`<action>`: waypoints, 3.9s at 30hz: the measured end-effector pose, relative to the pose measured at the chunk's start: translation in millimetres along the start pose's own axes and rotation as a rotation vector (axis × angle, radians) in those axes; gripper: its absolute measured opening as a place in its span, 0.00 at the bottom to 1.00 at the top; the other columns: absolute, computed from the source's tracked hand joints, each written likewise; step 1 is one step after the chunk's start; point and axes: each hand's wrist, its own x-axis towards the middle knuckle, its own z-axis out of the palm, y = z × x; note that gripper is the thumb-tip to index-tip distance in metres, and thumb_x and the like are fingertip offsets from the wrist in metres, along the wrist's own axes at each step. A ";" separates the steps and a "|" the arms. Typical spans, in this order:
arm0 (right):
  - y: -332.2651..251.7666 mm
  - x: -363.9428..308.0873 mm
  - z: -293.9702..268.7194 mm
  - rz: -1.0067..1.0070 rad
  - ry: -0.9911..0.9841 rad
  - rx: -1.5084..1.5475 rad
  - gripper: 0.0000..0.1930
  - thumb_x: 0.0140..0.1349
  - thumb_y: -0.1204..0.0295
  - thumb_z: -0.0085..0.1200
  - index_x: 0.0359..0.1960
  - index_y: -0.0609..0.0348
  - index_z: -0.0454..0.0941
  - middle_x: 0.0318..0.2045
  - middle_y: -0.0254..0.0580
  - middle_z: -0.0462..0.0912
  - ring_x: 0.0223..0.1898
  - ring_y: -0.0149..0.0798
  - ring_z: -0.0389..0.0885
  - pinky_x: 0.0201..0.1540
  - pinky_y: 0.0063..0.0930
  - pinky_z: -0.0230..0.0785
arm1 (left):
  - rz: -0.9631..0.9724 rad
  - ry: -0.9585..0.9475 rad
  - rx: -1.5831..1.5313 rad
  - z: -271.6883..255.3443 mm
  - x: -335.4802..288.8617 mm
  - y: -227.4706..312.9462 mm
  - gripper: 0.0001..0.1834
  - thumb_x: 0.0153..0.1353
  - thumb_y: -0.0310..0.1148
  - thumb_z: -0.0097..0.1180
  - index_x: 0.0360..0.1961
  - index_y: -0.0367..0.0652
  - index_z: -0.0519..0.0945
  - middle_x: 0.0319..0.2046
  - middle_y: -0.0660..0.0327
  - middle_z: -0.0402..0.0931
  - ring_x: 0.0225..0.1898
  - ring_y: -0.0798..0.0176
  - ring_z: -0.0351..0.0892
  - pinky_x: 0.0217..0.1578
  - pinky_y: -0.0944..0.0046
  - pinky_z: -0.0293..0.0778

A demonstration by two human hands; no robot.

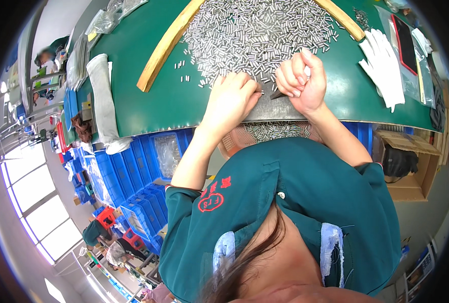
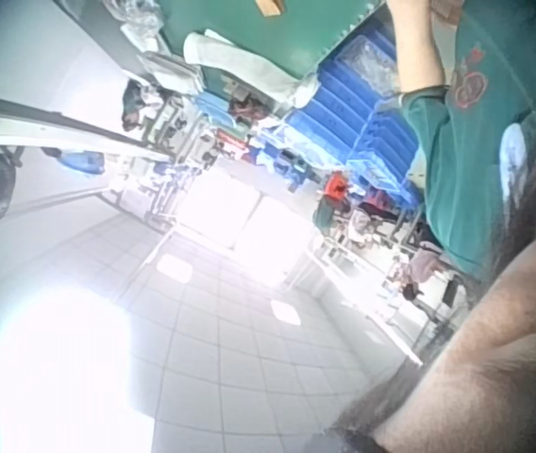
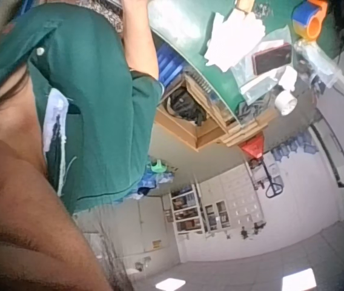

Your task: Sorting and inspecting small metal pins at a factory workbench.

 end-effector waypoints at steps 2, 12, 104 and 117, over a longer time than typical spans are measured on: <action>0.6 0.5 -0.3 -0.023 0.002 0.021 0.23 0.66 0.61 0.31 0.11 0.53 0.56 0.06 0.31 0.55 0.07 0.25 0.50 0.10 0.19 0.45 | -0.041 0.020 -0.044 4.0 -2.7 5.2 0.06 0.48 0.33 0.59 0.27 0.46 0.76 0.26 0.64 0.70 0.32 0.60 0.70 0.35 0.62 0.63; 1.4 0.2 6.5 -0.052 -0.008 -0.117 0.24 0.66 0.61 0.27 0.09 0.52 0.53 0.06 0.29 0.54 0.07 0.24 0.47 0.10 0.18 0.44 | -0.160 0.131 -0.193 17.0 -8.0 12.8 0.06 0.45 0.28 0.61 0.23 0.45 0.75 0.21 0.65 0.69 0.25 0.62 0.69 0.31 0.64 0.63; -99.7 -23.5 165.5 0.169 -1.138 -0.088 0.06 0.58 0.67 0.47 0.29 0.54 0.73 0.14 0.40 0.68 0.11 0.31 0.62 0.12 0.21 0.48 | -0.245 -0.020 -0.457 -7.5 -75.8 29.5 0.06 0.52 0.35 0.57 0.31 0.48 0.79 0.26 0.67 0.73 0.31 0.64 0.71 0.36 0.65 0.61; -91.3 -47.0 187.5 0.260 -1.115 0.238 0.07 0.59 0.73 0.42 0.31 0.63 0.70 0.20 0.55 0.72 0.14 0.43 0.67 0.12 0.26 0.49 | -0.414 0.179 -0.592 -0.6 -103.4 28.7 0.07 0.52 0.34 0.56 0.31 0.45 0.80 0.24 0.66 0.73 0.25 0.65 0.71 0.33 0.67 0.62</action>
